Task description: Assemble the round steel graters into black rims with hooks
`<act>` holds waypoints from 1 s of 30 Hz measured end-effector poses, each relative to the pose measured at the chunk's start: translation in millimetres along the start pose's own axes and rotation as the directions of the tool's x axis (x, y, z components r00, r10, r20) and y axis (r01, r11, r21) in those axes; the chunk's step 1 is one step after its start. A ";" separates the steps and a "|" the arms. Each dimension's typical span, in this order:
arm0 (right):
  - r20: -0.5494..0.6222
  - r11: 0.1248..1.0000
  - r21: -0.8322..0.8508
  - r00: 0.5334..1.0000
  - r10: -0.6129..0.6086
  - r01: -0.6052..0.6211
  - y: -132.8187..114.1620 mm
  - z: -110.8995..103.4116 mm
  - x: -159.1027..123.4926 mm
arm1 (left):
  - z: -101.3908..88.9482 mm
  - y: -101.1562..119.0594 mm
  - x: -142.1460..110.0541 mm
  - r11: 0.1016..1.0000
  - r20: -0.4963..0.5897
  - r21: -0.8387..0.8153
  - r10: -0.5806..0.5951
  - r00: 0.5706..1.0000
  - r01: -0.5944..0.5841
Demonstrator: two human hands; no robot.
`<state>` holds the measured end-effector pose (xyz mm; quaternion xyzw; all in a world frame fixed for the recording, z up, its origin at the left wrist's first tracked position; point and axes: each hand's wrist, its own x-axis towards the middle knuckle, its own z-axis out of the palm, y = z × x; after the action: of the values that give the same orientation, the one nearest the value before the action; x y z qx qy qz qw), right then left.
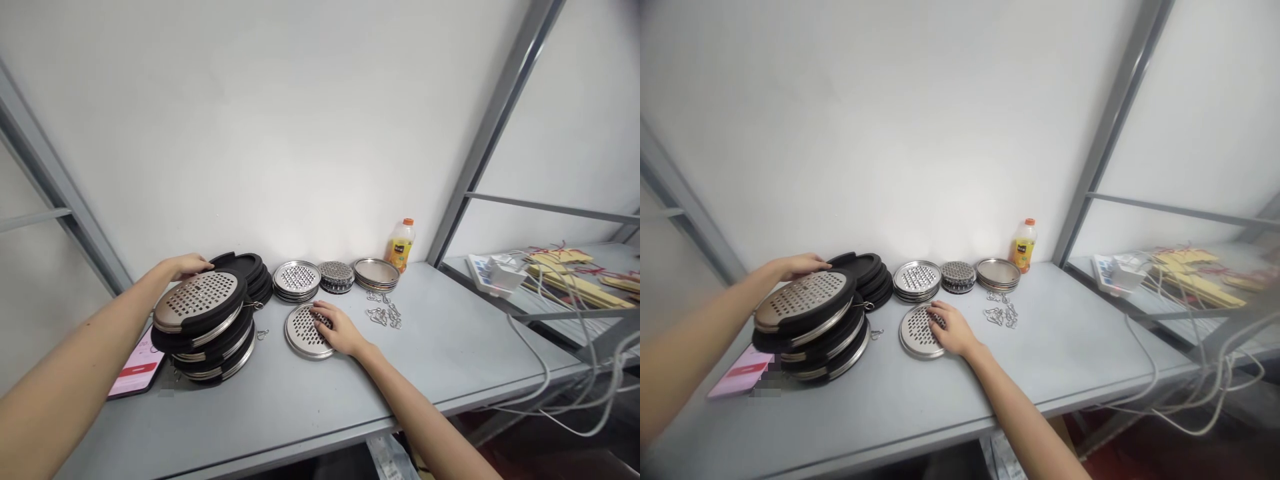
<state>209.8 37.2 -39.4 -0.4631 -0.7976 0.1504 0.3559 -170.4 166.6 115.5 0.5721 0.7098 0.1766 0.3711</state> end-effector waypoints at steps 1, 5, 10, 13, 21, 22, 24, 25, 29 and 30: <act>0.000 1.000 -0.001 1.000 0.000 0.000 0.3 0.2 0.1 | 0.4 -0.5 0.1 1.000 0.000 -0.002 -0.002 1.000 0.002; 0.001 1.000 0.001 1.000 -0.001 0.001 1.2 0.7 0.6 | 2.0 -1.2 1.2 1.000 -0.019 -0.006 0.008 1.000 -0.009; -0.007 1.000 0.016 1.000 -0.003 0.003 0.6 0.1 0.5 | 0.5 0.0 2.1 1.000 -0.088 -0.005 0.017 0.996 -0.017; -0.008 1.000 0.015 1.000 -0.003 0.003 0.6 -0.2 0.2 | -4.3 3.0 0.0 1.000 -0.142 -0.018 0.017 0.990 -0.019; -0.007 1.000 0.022 1.000 0.006 -0.006 1.6 1.0 0.8 | -11.7 13.1 -7.5 0.996 -0.225 -0.081 0.028 0.974 -0.047; -0.006 1.000 0.028 1.000 0.009 -0.009 1.5 1.0 0.8 | -11.0 13.5 -8.0 0.995 -0.246 -0.088 0.029 0.969 -0.052; -0.005 0.999 0.035 1.000 0.016 -0.016 1.2 0.8 0.7 | -8.6 13.2 -9.0 0.992 -0.285 -0.106 0.037 0.958 -0.070; -0.007 0.999 0.036 1.000 0.018 -0.018 1.1 0.7 0.6 | -7.0 12.4 -9.4 0.989 -0.303 -0.119 0.043 0.952 -0.083; -0.009 1.000 0.025 1.000 0.009 -0.008 0.6 0.3 0.6 | -0.6 6.0 -9.1 0.979 -0.375 -0.168 0.048 0.926 -0.119; -0.008 1.000 0.021 1.000 0.006 -0.006 0.4 0.2 0.7 | 0.3 3.9 -8.2 0.976 -0.389 -0.181 0.040 0.920 -0.119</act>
<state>209.7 38.1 -39.5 -0.4623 -0.7932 0.1582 0.3634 -167.0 159.9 120.6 0.5144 0.7232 0.3709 0.2737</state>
